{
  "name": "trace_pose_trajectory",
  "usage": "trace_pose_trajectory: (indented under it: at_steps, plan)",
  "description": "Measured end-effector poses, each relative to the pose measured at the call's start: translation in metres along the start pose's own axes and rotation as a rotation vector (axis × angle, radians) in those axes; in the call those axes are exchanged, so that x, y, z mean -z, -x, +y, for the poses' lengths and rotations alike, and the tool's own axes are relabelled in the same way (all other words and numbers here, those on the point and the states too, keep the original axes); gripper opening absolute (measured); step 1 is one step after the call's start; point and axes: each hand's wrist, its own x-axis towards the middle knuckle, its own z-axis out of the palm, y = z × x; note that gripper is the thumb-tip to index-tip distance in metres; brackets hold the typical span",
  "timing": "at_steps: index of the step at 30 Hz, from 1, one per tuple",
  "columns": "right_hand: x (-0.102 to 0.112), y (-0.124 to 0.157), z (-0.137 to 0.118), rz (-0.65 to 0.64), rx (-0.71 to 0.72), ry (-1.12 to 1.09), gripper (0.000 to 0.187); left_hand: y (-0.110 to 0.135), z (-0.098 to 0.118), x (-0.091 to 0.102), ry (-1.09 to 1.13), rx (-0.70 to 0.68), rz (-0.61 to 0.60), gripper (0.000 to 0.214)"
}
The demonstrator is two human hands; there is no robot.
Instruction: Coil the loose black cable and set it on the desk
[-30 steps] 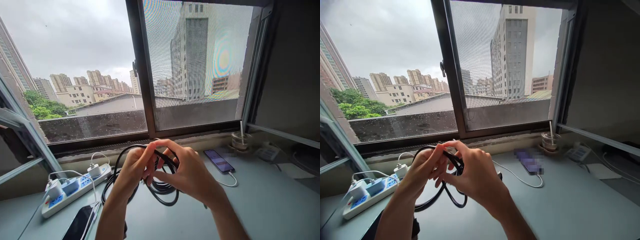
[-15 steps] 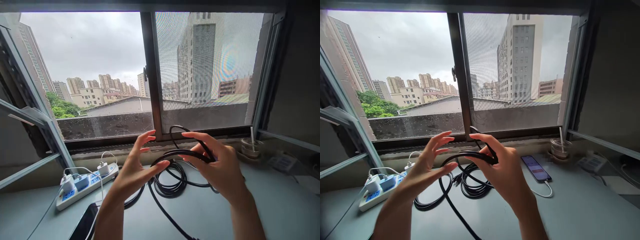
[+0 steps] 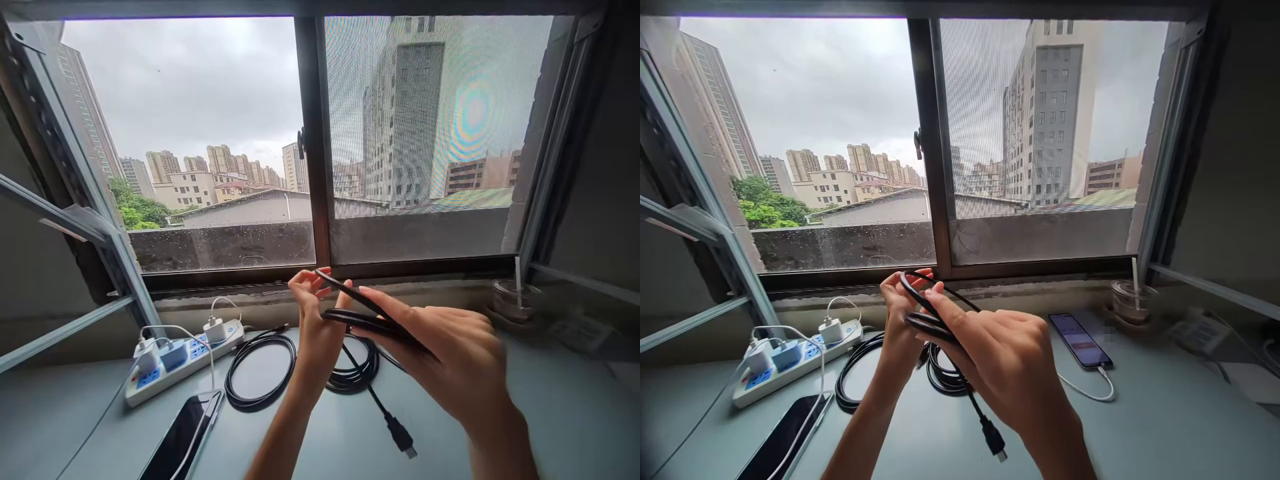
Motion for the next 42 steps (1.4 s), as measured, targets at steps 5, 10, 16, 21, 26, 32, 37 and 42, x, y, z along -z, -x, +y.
trace_pose_trajectory:
  at_steps: [5, 10, 16, 21, 26, 32, 37, 42]
  plan:
    - [-0.002, -0.004, -0.002, 0.015, 0.087, 0.033, 0.030, -0.003, 0.006, 0.005, -0.033, 0.035, -0.086, 0.028]
    - [-0.001, -0.006, -0.002, 0.214, 0.035, 0.091, 0.025, -0.007, 0.010, 0.008, -0.019, -0.030, -0.155, 0.019]
    - [-0.013, -0.003, 0.002, 0.519, -0.428, -0.184, 0.015, -0.008, 0.001, -0.001, 0.140, 0.159, -0.211, 0.033]
    - [-0.012, -0.006, 0.020, 0.213, -0.618, -0.251, 0.042, -0.015, 0.000, 0.009, 0.309, 0.366, -0.174, 0.053]
    - [-0.010, -0.008, 0.025, -0.047, -0.646, -0.223, 0.052, -0.018, 0.011, 0.031, 0.201, 0.211, 0.036, 0.052]
    - [-0.010, -0.016, 0.000, -0.088, -0.810, -0.574, 0.031, -0.005, 0.021, 0.024, 0.242, 0.198, 0.059, 0.048]
    - [0.020, -0.028, -0.024, -0.089, -1.091, -0.736, 0.025, 0.001, 0.009, -0.001, 0.239, 0.324, -0.231, 0.047]
    - [0.032, -0.023, -0.031, 0.087, -1.081, -0.638, 0.015, 0.004, -0.001, -0.015, 0.044, 0.433, -0.569, 0.041]
